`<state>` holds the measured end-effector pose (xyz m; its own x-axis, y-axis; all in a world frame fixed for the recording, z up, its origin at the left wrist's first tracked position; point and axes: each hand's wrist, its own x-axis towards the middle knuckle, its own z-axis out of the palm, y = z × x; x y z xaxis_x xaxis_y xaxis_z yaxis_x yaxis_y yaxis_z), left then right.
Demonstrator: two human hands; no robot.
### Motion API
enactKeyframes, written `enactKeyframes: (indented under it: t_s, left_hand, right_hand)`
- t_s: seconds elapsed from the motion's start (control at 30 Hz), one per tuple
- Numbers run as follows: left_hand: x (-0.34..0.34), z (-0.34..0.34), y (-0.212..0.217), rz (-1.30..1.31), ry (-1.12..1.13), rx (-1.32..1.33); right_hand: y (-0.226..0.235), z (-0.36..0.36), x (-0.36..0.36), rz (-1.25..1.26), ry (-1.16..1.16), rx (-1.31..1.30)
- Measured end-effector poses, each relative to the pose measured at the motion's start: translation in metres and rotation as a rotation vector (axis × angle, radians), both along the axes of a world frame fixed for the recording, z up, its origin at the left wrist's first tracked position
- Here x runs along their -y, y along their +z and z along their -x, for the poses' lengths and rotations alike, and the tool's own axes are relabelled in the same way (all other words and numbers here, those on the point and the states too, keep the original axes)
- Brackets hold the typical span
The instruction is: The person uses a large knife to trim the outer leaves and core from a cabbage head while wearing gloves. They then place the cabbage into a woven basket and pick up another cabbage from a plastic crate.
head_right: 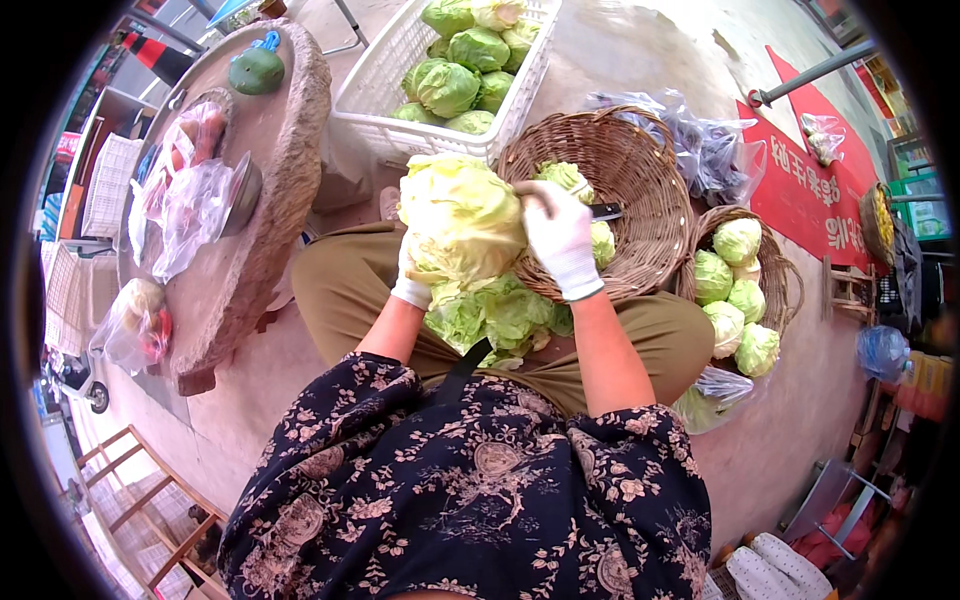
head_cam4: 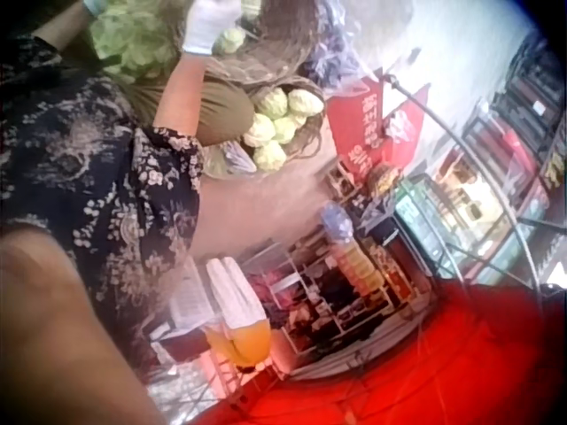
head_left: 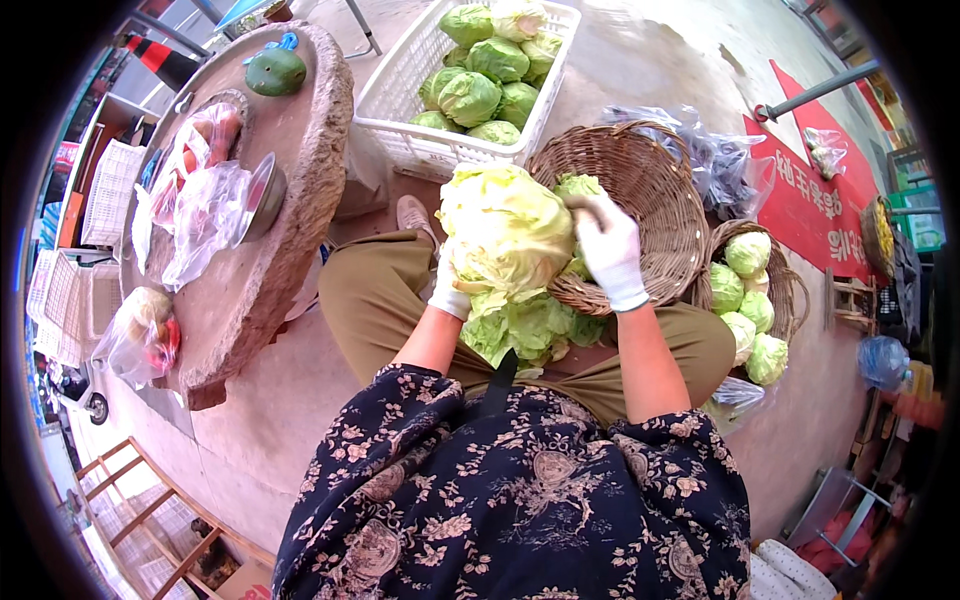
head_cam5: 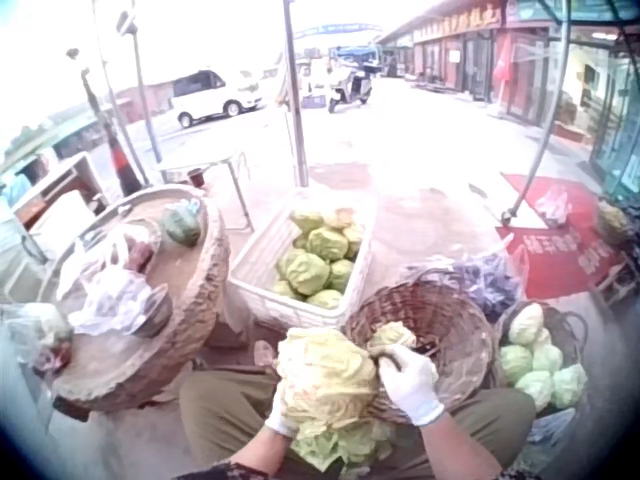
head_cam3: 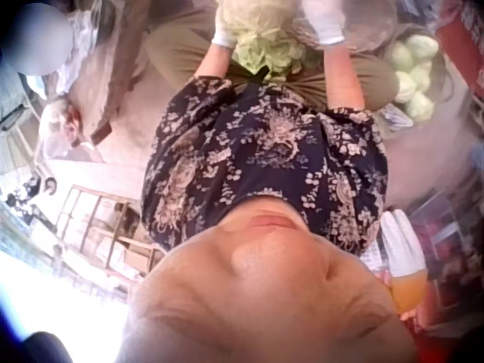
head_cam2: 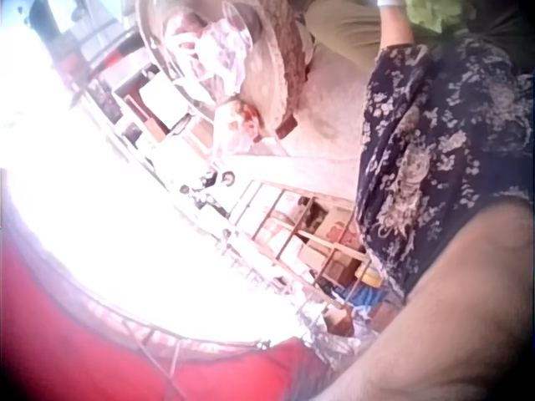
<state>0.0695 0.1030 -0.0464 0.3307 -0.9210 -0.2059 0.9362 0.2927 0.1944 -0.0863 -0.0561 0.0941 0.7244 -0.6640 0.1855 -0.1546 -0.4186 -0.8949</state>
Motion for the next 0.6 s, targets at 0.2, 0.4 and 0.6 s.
enactKeyframes:
  t_s: [0.2, 0.4, 0.6]
  left_hand:
    - [0.014, 0.001, 0.021, 0.033, 0.165, 0.202]
    - [0.0, -0.008, 0.035, 0.12, 0.075, 0.145]
    - [-0.002, 0.0, 0.031, -0.051, 0.178, 0.125]
  right_hand:
    - [0.019, -0.008, -0.029, 0.321, -0.053, 0.25]
    - [0.024, -0.028, -0.054, 0.549, -0.012, -0.188]
    - [0.01, -0.017, -0.032, 0.359, 0.183, -0.033]
